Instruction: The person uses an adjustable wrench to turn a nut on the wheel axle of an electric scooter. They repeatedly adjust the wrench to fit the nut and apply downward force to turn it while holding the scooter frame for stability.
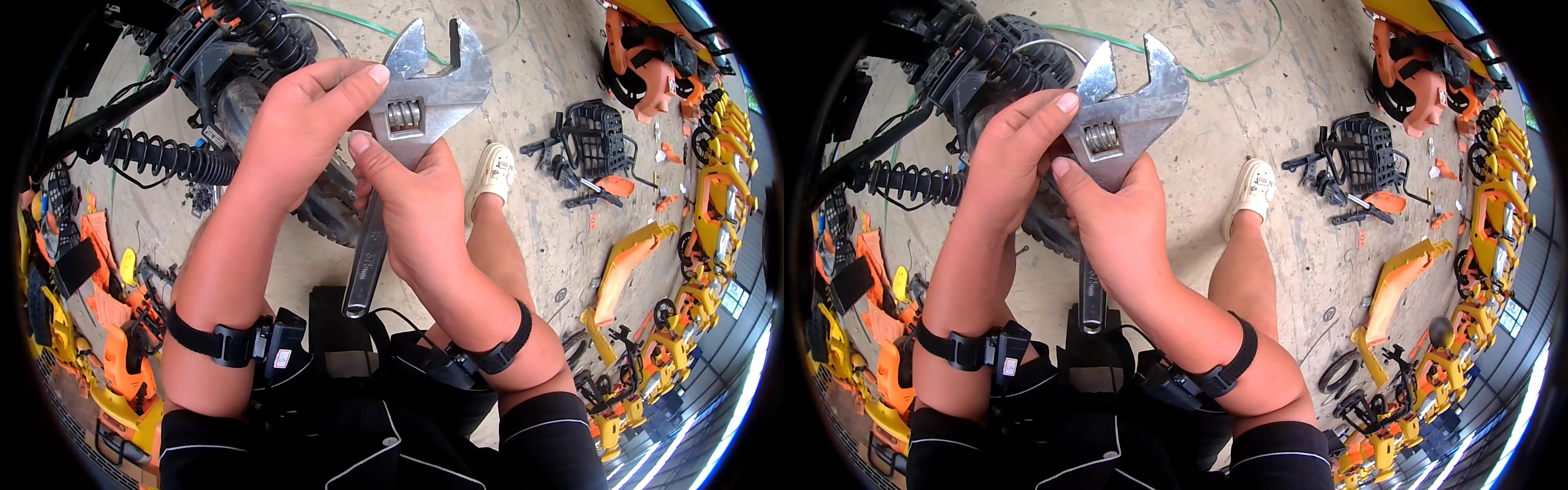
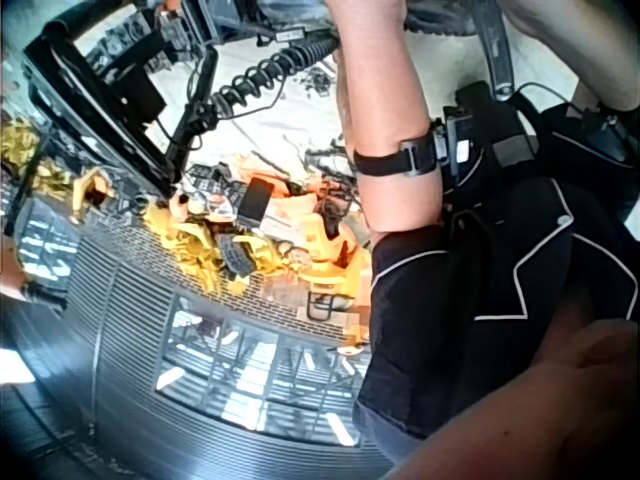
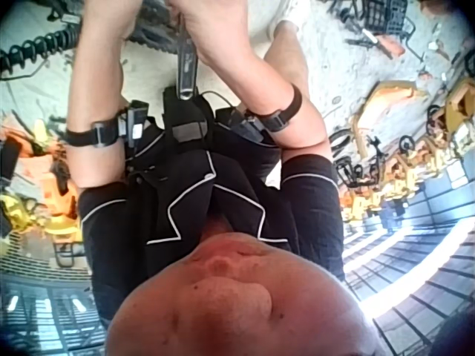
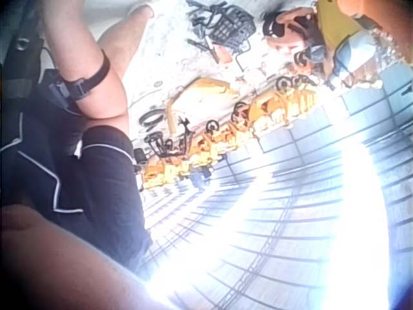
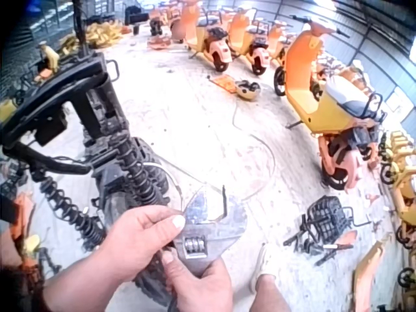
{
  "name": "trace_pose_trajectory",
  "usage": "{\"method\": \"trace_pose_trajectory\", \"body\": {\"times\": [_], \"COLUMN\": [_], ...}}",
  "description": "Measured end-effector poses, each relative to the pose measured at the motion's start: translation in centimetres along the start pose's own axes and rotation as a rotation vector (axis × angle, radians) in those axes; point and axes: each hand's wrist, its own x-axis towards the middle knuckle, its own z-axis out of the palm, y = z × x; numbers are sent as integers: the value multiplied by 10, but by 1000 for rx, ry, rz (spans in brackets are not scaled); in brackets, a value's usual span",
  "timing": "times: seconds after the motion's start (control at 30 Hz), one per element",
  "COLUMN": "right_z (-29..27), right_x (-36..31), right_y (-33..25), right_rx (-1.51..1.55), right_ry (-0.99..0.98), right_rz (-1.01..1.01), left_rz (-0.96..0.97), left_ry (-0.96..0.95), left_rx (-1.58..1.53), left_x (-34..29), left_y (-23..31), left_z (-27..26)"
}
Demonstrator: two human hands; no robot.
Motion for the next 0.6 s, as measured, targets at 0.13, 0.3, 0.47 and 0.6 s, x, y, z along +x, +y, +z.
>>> {"method": "trace_pose_trajectory", "body": {"times": [0.13,0.3,0.47,0.6], "right_z": [-3,-4,-2,-3], "right_x": [2,1,1,1], "right_y": [2,2,2,3], "right_rx": [15,18,21,11], "right_ry": [-11,2,6,5], "right_rz": [34,35,9,-4], "left_rz": [14,11,17,26], "left_ry": [-1,12,-17,-7], "left_rx": [-58,-37,-55,-56], "left_x": [1,1,-1,-1], "left_y": [-6,-6,-4,-3], "left_z": [3,4,3,4]}}
